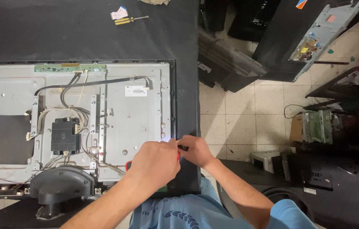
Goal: Disassembling a television chassis by removing screws with an electric screwdriver and disconnecting internal wiring.
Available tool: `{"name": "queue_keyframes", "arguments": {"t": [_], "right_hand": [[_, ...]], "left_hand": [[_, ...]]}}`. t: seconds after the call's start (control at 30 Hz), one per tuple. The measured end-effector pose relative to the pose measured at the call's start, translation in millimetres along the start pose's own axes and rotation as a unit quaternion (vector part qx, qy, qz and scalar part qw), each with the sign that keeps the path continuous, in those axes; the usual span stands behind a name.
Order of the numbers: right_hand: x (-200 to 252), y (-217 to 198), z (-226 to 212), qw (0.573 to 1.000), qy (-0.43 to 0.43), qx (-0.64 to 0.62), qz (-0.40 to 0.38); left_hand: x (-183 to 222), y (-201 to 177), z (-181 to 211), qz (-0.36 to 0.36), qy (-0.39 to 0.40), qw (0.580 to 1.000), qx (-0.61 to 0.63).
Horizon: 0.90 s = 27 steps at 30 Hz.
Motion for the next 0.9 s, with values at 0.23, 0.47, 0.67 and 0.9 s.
{"name": "queue_keyframes", "arguments": {"t": [0.23, 0.47, 0.67, 0.9], "right_hand": [[2.1, 2.9, 1.4, 0.999, -0.026, 0.018, 0.002], [0.5, 7.9, 17.3, 0.992, 0.119, -0.032, -0.038], [-6.6, -4.6, 11.2, 0.992, 0.103, -0.075, -0.019], [22.1, 20.3, 75.5, 0.684, 0.366, -0.630, 0.042]], "left_hand": [[3.4, -2.6, -4.8, 0.021, 0.000, 1.000, 0.006], [16.0, -41.6, -16.6, -0.053, -0.030, 0.996, 0.063], [53.2, -44.9, -57.7, -0.032, -0.098, 0.984, 0.148], [104.5, -45.9, -98.8, -0.110, -0.262, 0.930, 0.232]]}}
Point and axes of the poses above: each hand's wrist, its own x-axis away from the middle knuckle, its own y-axis out of the palm, z = x × y, the point moved 8 cm from there along -x, towards the middle knuckle, and after that the axes turned 3 degrees about -y, right-handed, at the moved point
